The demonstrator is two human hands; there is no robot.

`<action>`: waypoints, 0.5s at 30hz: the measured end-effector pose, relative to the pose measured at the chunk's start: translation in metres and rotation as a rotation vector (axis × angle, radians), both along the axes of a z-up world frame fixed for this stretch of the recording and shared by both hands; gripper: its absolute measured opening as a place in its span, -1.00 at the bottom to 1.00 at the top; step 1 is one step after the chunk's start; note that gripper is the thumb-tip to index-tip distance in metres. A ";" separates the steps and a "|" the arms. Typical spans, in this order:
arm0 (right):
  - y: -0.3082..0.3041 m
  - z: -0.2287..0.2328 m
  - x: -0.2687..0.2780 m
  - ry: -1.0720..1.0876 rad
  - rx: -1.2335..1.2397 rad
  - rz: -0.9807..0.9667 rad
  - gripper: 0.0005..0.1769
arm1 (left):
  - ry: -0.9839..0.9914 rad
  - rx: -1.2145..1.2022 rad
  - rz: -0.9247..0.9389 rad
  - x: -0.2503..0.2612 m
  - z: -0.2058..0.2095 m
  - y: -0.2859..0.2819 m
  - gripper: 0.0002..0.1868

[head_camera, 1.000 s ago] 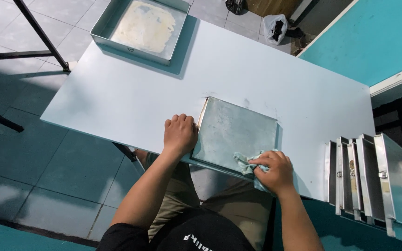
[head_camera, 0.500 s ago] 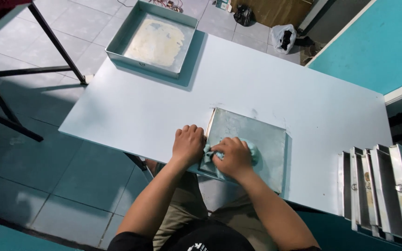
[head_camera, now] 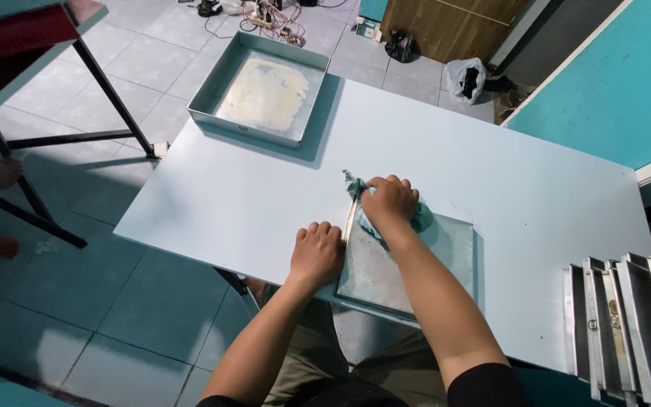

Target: The person wipes the interior and exterior surfaces of a rectangular metal tray using a cloth. They flip the tray over to clean the bottom and edges, then lift it to inspect the cleaned surface.

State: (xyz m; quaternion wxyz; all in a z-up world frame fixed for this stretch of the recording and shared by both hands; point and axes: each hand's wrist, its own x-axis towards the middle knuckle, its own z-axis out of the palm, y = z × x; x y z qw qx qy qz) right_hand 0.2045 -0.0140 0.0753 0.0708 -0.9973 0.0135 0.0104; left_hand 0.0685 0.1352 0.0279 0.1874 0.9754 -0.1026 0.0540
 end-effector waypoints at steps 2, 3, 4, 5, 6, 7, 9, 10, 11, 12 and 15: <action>0.007 -0.003 -0.012 -0.053 -0.025 0.032 -0.71 | 0.001 0.009 0.005 0.000 -0.005 0.000 -0.76; 0.009 -0.005 -0.018 -0.103 -0.053 0.066 -0.73 | 0.004 0.015 0.011 0.000 -0.007 0.000 -0.77; 0.008 -0.006 -0.028 -0.104 -0.054 0.057 -0.73 | 0.004 0.013 0.003 0.001 -0.006 0.000 -0.77; 0.007 -0.007 -0.037 -0.130 -0.034 0.106 -0.73 | 0.005 0.004 0.013 0.003 -0.004 0.000 -0.78; 0.006 -0.009 -0.048 -0.152 -0.014 0.152 -0.73 | 0.010 -0.006 0.020 0.002 -0.004 -0.001 -0.79; 0.007 -0.020 -0.057 -0.149 -0.016 0.142 -0.73 | 0.013 -0.008 0.009 0.000 -0.011 0.002 -0.79; -0.002 -0.039 -0.075 -0.291 -0.004 0.263 -0.75 | -0.193 -0.027 0.027 0.001 -0.024 -0.001 -0.83; -0.005 -0.035 -0.090 -0.293 -0.012 0.226 -0.75 | -0.195 -0.033 -0.010 0.000 -0.024 -0.001 -0.83; -0.007 -0.031 -0.106 -0.335 -0.011 0.292 -0.78 | -0.190 -0.022 0.013 0.000 -0.024 -0.002 -0.81; -0.007 -0.027 -0.120 -0.380 -0.010 0.363 -0.80 | -0.187 -0.010 0.041 0.001 -0.023 -0.001 -0.79; -0.037 -0.029 -0.149 -0.361 0.092 0.423 -0.80 | -0.143 -0.003 0.058 0.006 -0.043 -0.001 -0.75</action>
